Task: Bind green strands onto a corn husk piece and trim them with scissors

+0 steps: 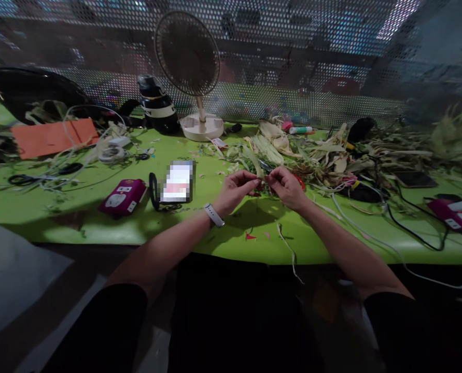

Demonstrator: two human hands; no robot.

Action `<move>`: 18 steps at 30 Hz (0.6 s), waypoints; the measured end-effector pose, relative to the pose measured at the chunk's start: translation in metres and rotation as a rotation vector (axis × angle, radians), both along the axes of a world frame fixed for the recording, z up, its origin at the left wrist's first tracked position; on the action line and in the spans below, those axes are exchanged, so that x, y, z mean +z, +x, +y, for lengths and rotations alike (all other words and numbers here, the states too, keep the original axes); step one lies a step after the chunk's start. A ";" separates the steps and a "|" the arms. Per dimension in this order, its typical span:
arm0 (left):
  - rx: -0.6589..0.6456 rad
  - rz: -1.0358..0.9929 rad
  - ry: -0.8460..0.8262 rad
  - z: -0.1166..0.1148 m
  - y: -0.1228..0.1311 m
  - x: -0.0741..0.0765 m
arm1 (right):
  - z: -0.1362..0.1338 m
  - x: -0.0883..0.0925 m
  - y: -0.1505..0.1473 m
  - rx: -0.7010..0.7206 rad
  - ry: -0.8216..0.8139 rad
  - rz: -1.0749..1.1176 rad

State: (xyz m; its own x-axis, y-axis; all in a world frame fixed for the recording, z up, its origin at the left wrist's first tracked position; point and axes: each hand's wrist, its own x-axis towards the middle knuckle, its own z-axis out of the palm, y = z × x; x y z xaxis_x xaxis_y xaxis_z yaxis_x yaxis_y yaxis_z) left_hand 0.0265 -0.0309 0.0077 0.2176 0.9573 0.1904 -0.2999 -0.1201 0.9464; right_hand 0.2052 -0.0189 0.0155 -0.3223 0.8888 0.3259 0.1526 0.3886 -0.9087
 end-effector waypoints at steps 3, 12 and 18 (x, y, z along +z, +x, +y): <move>-0.031 -0.048 -0.038 0.000 -0.001 0.002 | -0.001 0.001 0.000 -0.014 0.008 0.000; -0.089 0.002 -0.096 0.002 0.002 0.000 | 0.001 -0.005 0.000 -0.038 0.030 -0.066; -0.025 -0.057 -0.180 0.000 0.002 0.003 | -0.002 -0.004 -0.003 -0.091 0.041 -0.087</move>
State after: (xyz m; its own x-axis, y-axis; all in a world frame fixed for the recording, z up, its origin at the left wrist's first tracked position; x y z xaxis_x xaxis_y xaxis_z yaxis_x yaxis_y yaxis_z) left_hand 0.0289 -0.0311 0.0109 0.2352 0.9715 0.0294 -0.3541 0.0575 0.9334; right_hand 0.2026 -0.0210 0.0117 -0.2699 0.9022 0.3366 0.2669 0.4059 -0.8741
